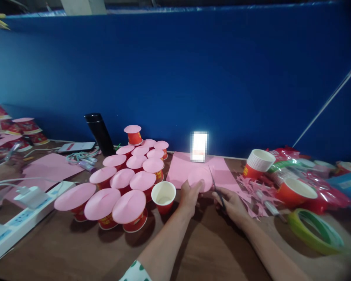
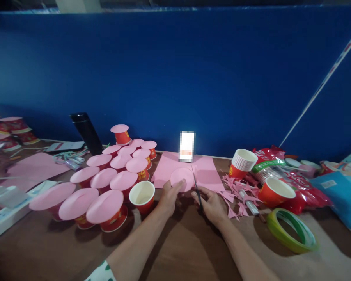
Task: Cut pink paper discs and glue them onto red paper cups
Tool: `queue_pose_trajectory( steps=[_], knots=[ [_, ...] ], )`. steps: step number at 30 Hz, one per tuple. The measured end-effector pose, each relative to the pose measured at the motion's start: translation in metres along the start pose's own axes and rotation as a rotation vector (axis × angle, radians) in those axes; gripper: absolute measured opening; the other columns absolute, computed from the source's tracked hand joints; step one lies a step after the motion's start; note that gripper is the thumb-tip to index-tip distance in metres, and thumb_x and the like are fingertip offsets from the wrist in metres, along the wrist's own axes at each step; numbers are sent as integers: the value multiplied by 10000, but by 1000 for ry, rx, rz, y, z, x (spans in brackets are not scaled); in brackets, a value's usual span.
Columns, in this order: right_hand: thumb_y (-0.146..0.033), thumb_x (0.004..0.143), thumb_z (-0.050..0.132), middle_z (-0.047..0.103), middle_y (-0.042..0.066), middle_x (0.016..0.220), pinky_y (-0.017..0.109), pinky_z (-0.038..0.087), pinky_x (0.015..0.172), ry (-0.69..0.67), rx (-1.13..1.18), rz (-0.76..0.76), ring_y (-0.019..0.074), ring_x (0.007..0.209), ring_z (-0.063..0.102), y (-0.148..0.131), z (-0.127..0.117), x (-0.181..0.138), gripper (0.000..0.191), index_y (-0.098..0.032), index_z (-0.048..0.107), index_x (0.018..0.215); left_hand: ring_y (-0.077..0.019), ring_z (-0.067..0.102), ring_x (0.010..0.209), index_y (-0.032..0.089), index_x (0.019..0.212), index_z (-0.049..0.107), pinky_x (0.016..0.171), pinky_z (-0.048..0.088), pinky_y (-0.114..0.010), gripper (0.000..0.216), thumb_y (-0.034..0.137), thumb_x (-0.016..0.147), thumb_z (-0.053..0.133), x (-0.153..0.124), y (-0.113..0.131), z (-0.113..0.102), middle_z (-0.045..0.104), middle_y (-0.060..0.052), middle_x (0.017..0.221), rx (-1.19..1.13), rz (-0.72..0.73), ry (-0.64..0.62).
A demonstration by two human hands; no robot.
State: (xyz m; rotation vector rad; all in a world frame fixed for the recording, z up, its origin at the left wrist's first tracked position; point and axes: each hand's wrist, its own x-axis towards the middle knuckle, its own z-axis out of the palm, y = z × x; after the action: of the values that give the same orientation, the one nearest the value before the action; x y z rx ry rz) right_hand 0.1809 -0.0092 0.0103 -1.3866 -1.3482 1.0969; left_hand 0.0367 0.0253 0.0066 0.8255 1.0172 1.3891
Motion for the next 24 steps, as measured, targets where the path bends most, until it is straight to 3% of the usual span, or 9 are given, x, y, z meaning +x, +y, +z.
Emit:
queue_pose_trajectory(
  steps=[4,11,24],
  knots=[
    [-562,711,654,522,-36,527,185,302,361,-62,53,33,84,413,425,1,-1,1,525,-172,656,1063,-99,540,492,91,952,653,426,416,-194,456,369,611,774,-2,1,1,678,-64,731,4,-28,-5],
    [-580,678,670,515,-36,529,191,315,367,-62,105,53,94,425,447,-4,2,0,543,-179,664,1043,-81,491,440,98,791,663,422,394,-196,342,345,587,782,-2,4,3,634,-17,595,-25,-33,59],
    [-568,661,690,542,-21,547,202,315,386,-45,93,10,94,441,443,-5,2,0,530,-163,675,1003,-88,482,426,110,717,657,412,389,-205,286,322,576,787,-4,6,4,597,3,538,-7,-78,74]
  ],
)
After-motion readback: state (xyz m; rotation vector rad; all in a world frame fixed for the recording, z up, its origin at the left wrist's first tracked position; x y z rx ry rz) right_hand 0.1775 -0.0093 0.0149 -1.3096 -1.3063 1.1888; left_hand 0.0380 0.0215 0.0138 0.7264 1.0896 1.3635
